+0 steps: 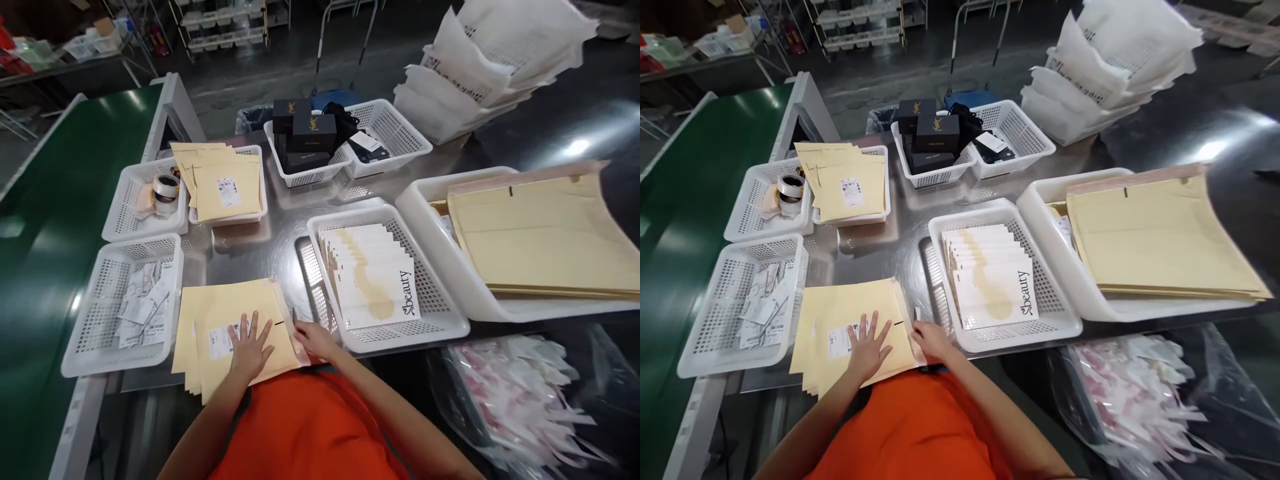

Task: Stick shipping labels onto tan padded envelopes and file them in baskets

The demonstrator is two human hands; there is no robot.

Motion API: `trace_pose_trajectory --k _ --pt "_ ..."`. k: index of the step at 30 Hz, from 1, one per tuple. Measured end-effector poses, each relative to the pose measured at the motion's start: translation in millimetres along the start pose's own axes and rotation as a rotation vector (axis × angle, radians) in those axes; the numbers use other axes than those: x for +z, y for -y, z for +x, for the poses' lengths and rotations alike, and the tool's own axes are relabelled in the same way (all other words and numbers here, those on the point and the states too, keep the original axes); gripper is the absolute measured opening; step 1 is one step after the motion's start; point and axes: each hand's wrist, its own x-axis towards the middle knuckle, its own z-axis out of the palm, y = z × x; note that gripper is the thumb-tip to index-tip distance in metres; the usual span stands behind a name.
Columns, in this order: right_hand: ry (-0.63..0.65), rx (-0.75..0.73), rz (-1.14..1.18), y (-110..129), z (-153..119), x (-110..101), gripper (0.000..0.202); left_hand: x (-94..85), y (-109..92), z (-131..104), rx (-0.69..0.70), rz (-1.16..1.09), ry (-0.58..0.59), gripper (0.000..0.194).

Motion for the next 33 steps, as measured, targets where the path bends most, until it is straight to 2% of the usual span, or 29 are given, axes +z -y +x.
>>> trace_pose_trajectory --k 4,7,9,11,15,17,19,24,26,27,28,31,32,33 --pt "0.015 -0.092 -0.031 22 4 13 0.023 3.9 0 0 0.004 0.01 -0.013 0.066" --pt "-0.004 -0.085 -0.102 43 4 31 0.025 10.1 0 -1 -0.011 0.024 -0.031 0.063" --pt "-0.025 -0.059 -0.142 52 15 35 0.028 13.9 1 -1 -0.007 0.024 -0.04 0.063" --pt "-0.056 -0.016 -0.169 56 44 26 0.03 16.5 3 -2 0.007 0.028 -0.04 0.065" --pt "-0.137 0.085 -0.194 60 128 -8 0.034 18.0 4 -2 0.019 0.016 -0.002 0.068" --pt "-0.148 0.093 -0.197 58 143 -11 0.035 17.8 4 -1 -0.001 -0.001 0.021 0.068" --pt "-0.118 0.065 -0.199 54 122 3 0.035 17.0 1 0 -0.023 -0.013 0.046 0.07" --pt "0.056 -0.033 -0.21 25 -12 59 0.019 5.7 -2 6 -0.046 -0.125 0.14 0.071" --pt "0.081 -0.058 -0.155 9 -43 68 0.019 -3.2 5 3 -0.045 -0.244 0.116 0.065" --pt "0.059 -0.035 -0.097 2 -49 68 0.021 -7.8 12 -1 -0.097 -0.306 0.066 0.062" --pt "0.019 0.011 -0.019 -3 -50 66 0.025 -12.2 21 -7 -0.219 -0.381 -0.003 0.06" --pt "-0.056 0.119 0.22 -8 -38 58 0.029 -22.8 54 -34 -0.81 -0.615 -0.177 0.068" --pt "-0.046 0.118 0.246 -8 -34 56 0.027 -25.4 64 -44 -0.954 -0.687 -0.182 0.071" --pt "-0.03 0.108 0.239 -7 -32 54 0.025 -27.5 72 -53 -1.024 -0.743 -0.161 0.072"
